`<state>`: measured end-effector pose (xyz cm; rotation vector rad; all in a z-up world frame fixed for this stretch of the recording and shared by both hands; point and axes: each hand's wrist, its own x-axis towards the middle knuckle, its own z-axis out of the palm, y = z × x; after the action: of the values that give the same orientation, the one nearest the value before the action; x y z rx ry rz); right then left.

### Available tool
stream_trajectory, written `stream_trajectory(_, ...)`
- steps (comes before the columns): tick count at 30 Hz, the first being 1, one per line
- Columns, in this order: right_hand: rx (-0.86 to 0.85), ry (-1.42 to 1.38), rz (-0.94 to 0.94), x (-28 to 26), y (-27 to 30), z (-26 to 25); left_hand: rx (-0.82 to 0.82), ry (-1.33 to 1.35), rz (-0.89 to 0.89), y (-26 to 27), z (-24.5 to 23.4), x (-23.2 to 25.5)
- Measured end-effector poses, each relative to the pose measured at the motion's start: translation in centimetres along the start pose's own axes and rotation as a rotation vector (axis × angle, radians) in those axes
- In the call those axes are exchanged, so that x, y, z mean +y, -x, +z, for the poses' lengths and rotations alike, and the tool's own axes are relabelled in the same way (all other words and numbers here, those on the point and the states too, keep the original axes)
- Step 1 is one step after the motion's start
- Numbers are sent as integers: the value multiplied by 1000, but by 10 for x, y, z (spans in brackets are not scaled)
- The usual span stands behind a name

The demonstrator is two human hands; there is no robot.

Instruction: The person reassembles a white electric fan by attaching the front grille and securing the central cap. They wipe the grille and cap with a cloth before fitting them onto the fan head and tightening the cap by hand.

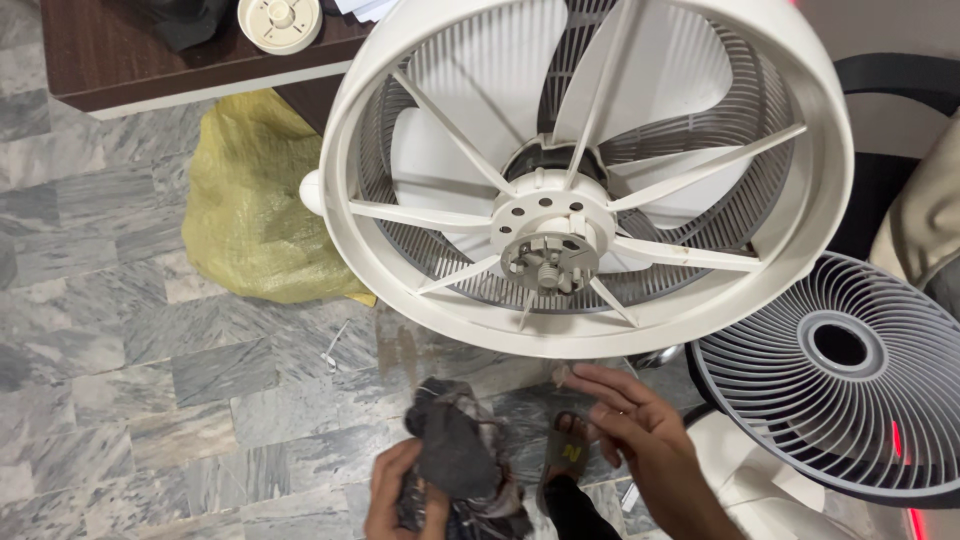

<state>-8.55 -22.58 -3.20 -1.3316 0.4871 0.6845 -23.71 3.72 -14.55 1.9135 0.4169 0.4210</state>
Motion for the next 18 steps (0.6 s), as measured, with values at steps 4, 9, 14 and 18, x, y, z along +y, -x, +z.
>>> stream_trajectory(4,14,127,55,25,-1,10,-4,-69,43,-12,-16,18)
stream_trajectory(9,-286,180,-147,112,11,48,-182,-276,-80,-22,4,45)
stream_trajectory(14,-505,230,-458,132,15,41,85,-289,-239,-46,6,50)
stream_trajectory(18,297,901,-462,71,2,32,-4,-254,-405,-31,2,48)
